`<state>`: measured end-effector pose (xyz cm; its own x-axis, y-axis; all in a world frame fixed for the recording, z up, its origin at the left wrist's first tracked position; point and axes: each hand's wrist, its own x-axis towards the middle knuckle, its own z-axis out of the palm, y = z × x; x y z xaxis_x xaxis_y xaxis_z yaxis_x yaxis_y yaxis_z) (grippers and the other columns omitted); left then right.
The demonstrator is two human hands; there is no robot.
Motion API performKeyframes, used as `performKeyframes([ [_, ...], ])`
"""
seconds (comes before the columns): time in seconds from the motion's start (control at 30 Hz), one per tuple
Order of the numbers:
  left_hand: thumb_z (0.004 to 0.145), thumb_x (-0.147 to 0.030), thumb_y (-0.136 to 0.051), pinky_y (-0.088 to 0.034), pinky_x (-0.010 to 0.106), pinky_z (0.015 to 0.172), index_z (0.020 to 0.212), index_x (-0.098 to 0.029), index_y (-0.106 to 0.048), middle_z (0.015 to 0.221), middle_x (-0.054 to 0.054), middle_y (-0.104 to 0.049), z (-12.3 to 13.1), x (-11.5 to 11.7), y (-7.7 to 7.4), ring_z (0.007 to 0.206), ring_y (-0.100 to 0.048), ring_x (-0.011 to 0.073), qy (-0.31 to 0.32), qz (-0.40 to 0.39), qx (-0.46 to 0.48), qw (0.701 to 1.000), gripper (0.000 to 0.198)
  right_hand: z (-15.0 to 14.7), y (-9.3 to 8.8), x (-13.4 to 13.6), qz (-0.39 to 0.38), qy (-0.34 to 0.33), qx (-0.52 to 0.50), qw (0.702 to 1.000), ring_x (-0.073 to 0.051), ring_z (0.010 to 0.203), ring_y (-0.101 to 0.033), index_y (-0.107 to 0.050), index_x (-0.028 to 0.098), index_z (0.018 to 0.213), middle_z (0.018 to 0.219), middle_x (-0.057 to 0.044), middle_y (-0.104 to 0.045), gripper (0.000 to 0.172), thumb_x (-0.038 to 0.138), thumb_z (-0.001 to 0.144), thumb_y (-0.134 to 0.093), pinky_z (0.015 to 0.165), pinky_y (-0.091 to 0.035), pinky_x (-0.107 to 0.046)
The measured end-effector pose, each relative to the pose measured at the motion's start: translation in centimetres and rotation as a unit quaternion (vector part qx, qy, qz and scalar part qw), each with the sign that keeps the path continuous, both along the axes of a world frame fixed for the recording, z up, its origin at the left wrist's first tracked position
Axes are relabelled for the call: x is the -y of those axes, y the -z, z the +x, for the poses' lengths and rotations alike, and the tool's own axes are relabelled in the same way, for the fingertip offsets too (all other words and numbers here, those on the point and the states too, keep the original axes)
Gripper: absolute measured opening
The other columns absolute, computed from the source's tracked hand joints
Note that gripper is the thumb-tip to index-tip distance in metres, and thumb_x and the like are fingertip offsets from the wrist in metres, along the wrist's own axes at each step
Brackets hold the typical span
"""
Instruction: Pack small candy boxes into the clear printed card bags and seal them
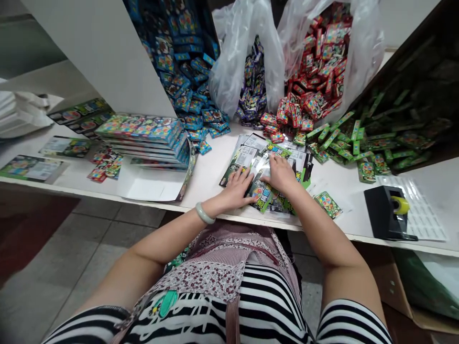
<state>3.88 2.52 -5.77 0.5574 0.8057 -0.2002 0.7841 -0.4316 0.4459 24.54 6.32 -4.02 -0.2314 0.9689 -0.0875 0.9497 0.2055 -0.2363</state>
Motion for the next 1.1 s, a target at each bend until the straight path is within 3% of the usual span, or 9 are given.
performKeyframes([
  [0.17, 0.082, -0.056, -0.068, -0.007, 0.063, 0.125, 0.159, -0.015, -0.017, 0.169, 0.022, -0.006, 0.0, -0.3, 0.2, 0.157, 0.003, 0.0413, -0.013, -0.009, 0.001, 1.000, 0.101, 0.6, -0.4, -0.7, -0.016, 0.040, 0.007, 0.999, -0.042, 0.131, -0.045, -0.047, 0.006, 0.143, 0.139, -0.025, -0.051, 0.094, 0.058, 0.071, -0.080, 0.112, -0.038, -0.054],
  [0.3, 0.077, -0.050, -0.075, -0.006, 0.061, 0.125, 0.157, -0.012, -0.022, 0.169, 0.023, -0.007, 0.2, -0.4, -0.3, 0.157, 0.002, 0.0431, -0.018, -0.018, 0.000, 1.000, 0.103, 1.0, -0.2, -1.8, -0.034, 0.059, -0.005, 0.998, -0.042, 0.124, -0.050, -0.057, 0.007, 0.130, 0.128, -0.025, -0.055, 0.089, 0.060, 0.064, -0.085, 0.107, -0.041, -0.056],
  [0.43, 0.075, -0.043, -0.078, -0.009, 0.063, 0.123, 0.150, -0.017, -0.036, 0.168, 0.021, -0.014, 0.6, -0.2, -0.7, 0.156, -0.004, 0.0441, -0.023, -0.024, 0.031, 0.999, 0.090, 1.4, 0.5, -2.8, -0.023, 0.064, -0.048, 0.997, -0.041, 0.122, -0.051, -0.059, 0.011, 0.125, 0.123, -0.021, -0.057, 0.088, 0.060, 0.058, -0.088, 0.105, -0.042, -0.057],
  [0.5, 0.075, -0.038, -0.078, -0.014, 0.063, 0.123, 0.143, -0.019, -0.045, 0.165, 0.019, -0.025, 0.9, -0.1, -0.9, 0.155, -0.014, 0.0427, -0.027, -0.020, 0.061, 0.998, 0.078, 1.5, 0.9, -2.9, -0.011, 0.068, -0.056, 0.996, -0.040, 0.123, -0.050, -0.059, 0.012, 0.124, 0.124, -0.020, -0.056, 0.087, 0.060, 0.058, -0.088, 0.105, -0.041, -0.057],
  [0.63, 0.075, -0.024, -0.076, -0.029, 0.054, 0.119, 0.129, -0.015, -0.054, 0.142, 0.018, -0.053, 1.8, -1.0, -1.2, 0.139, -0.041, 0.0362, -0.118, -0.034, 0.179, 0.976, 0.060, 1.5, 1.5, -2.1, 0.020, 0.071, -0.073, 0.995, -0.040, 0.125, -0.048, -0.058, 0.014, 0.129, 0.126, -0.020, -0.054, 0.080, 0.056, 0.067, -0.084, 0.106, -0.041, -0.055],
  [0.77, 0.073, -0.015, -0.076, -0.048, 0.042, 0.101, 0.122, -0.013, -0.057, 0.109, 0.011, -0.067, 2.3, -2.8, -0.8, 0.107, -0.062, 0.0256, -0.184, -0.118, 0.251, 0.943, 0.053, 1.2, 2.3, -0.6, 0.056, 0.090, -0.102, 0.989, -0.039, 0.126, -0.048, -0.053, 0.013, 0.135, 0.130, -0.021, -0.055, 0.075, 0.045, 0.074, -0.081, 0.107, -0.040, -0.053],
  [0.87, 0.075, -0.016, -0.075, -0.052, 0.034, 0.088, 0.121, -0.012, -0.057, 0.095, 0.005, -0.067, 2.3, -3.5, -0.4, 0.088, -0.065, 0.0184, -0.203, -0.153, 0.274, 0.927, 0.049, 0.6, 3.2, 0.5, 0.082, 0.107, -0.128, 0.983, -0.038, 0.130, -0.044, -0.049, 0.010, 0.139, 0.138, -0.023, -0.053, 0.070, 0.038, 0.080, -0.074, 0.110, -0.037, -0.052],
  [1.0, 0.070, -0.015, -0.079, -0.049, 0.036, 0.095, 0.111, -0.013, -0.062, 0.097, 0.005, -0.066, 2.1, -3.4, -0.6, 0.093, -0.062, 0.0187, -0.235, -0.166, 0.306, 0.908, 0.045, -0.4, 4.0, 1.4, 0.099, 0.105, -0.139, 0.980, -0.037, 0.139, -0.038, -0.046, 0.014, 0.144, 0.150, -0.020, -0.046, 0.058, 0.033, 0.091, -0.058, 0.114, -0.030, -0.056],
  [1.1, 0.070, -0.014, -0.079, -0.050, 0.034, 0.090, 0.106, -0.013, -0.063, 0.089, 0.003, -0.065, 2.2, -3.1, -1.0, 0.085, -0.062, 0.0160, -0.252, -0.204, 0.336, 0.884, 0.039, -0.9, 4.0, 1.9, 0.103, 0.111, -0.134, 0.979, -0.036, 0.140, -0.037, -0.046, 0.015, 0.145, 0.151, -0.019, -0.046, 0.054, 0.031, 0.093, -0.051, 0.116, -0.028, -0.055],
])
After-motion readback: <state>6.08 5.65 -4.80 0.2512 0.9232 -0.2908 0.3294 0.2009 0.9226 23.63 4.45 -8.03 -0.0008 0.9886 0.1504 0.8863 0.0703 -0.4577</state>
